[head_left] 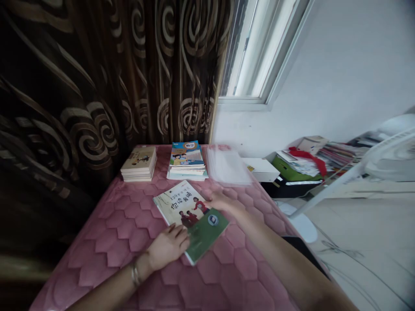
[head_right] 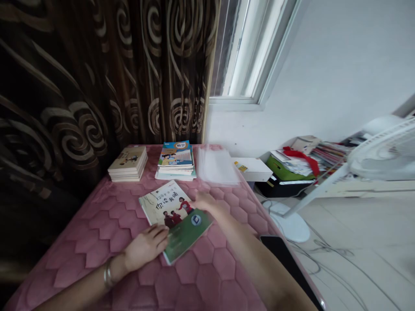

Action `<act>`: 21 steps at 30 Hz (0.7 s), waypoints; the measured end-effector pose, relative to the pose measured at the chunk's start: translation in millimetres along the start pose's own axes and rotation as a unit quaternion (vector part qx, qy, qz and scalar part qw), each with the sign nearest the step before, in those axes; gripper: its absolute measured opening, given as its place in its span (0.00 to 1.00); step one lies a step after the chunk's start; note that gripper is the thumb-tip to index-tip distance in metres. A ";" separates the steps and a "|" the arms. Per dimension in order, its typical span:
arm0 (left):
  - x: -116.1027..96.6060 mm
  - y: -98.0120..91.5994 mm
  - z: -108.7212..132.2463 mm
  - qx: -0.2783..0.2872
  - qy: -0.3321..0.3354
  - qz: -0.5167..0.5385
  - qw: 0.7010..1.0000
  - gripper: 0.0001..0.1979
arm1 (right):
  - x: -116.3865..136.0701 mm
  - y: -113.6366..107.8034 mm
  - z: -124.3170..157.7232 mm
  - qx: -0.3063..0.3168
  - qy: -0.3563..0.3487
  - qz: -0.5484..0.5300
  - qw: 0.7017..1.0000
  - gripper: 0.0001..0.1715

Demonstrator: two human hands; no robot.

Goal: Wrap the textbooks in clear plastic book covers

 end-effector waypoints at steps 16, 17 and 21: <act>96.7 27.0 20.8 0.182 -0.534 0.283 0.776 0.12 | 0.9 46.8 60.2 -0.035 0.085 -0.215 0.972 0.09; 96.7 29.1 16.2 0.187 -0.545 0.280 0.768 0.11 | 1.8 46.4 57.7 -0.037 0.087 -0.226 0.970 0.09; 95.6 43.4 -0.8 0.208 -0.579 0.284 0.736 0.11 | -0.1 47.0 44.5 -0.035 0.117 -0.259 0.958 0.09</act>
Point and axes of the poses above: each hand's wrist, its own z-axis away from the middle knuckle, its own y-axis out of the palm, x = y × z, the point moved 1 cm from there along -z, towards the middle knuckle, and after that the axes turned 13 degrees about -z, right-handed, at the moved point
